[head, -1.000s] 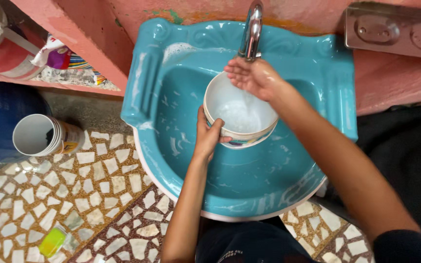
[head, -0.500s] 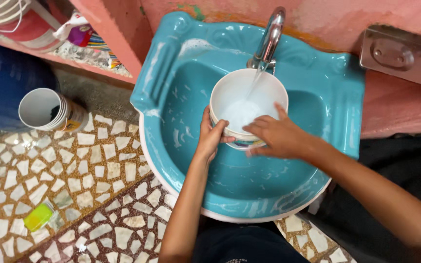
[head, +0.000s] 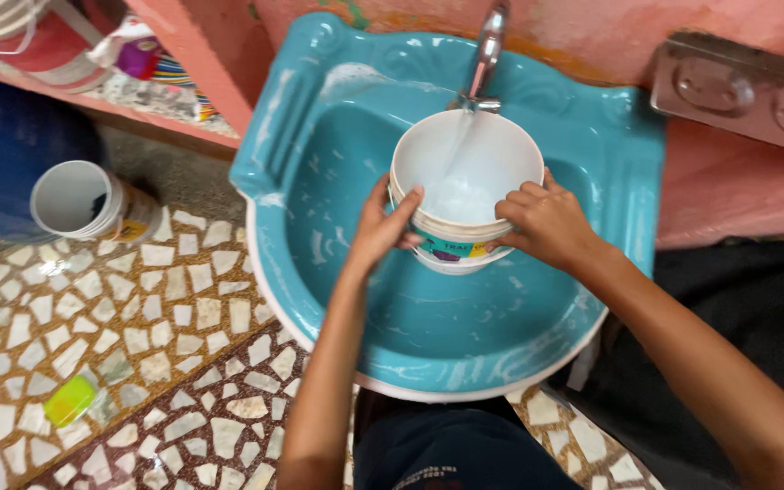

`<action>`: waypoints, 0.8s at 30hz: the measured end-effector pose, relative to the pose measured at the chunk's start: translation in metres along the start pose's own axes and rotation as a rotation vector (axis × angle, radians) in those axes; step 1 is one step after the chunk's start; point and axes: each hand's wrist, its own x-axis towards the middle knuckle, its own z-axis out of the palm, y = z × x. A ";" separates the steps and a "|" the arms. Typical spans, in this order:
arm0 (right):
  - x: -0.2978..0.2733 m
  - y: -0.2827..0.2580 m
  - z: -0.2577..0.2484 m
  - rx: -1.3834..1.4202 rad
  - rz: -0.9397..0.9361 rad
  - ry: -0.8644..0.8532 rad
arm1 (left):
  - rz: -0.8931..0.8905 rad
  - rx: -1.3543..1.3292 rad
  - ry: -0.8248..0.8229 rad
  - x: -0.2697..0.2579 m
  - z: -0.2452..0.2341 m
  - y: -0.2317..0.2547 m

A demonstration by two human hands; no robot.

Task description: The person washes their hands and a small scrubbing tool in a blue sink, then rinses a plastic bucket under the faucet and wipes down a wall-mounted metal holder.

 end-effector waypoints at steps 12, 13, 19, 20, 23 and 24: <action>-0.009 -0.006 -0.135 -0.149 -0.075 -0.545 | 0.415 0.556 0.113 0.037 -0.004 -0.004; 0.000 -0.002 -0.152 -0.192 -0.028 -0.640 | 0.540 0.552 0.107 0.047 0.001 0.001; 0.067 0.013 -0.216 -0.473 0.144 -0.926 | 0.700 0.355 -0.010 0.148 0.078 0.052; 0.082 0.018 -0.219 -0.474 0.144 -0.928 | 0.715 0.427 0.001 0.160 0.090 0.056; 0.109 0.027 -0.223 -0.476 0.163 -0.905 | 0.650 0.411 -0.054 0.207 0.126 0.070; 0.114 0.030 -0.223 -0.471 0.171 -0.895 | 0.571 0.326 -0.122 0.218 0.132 0.072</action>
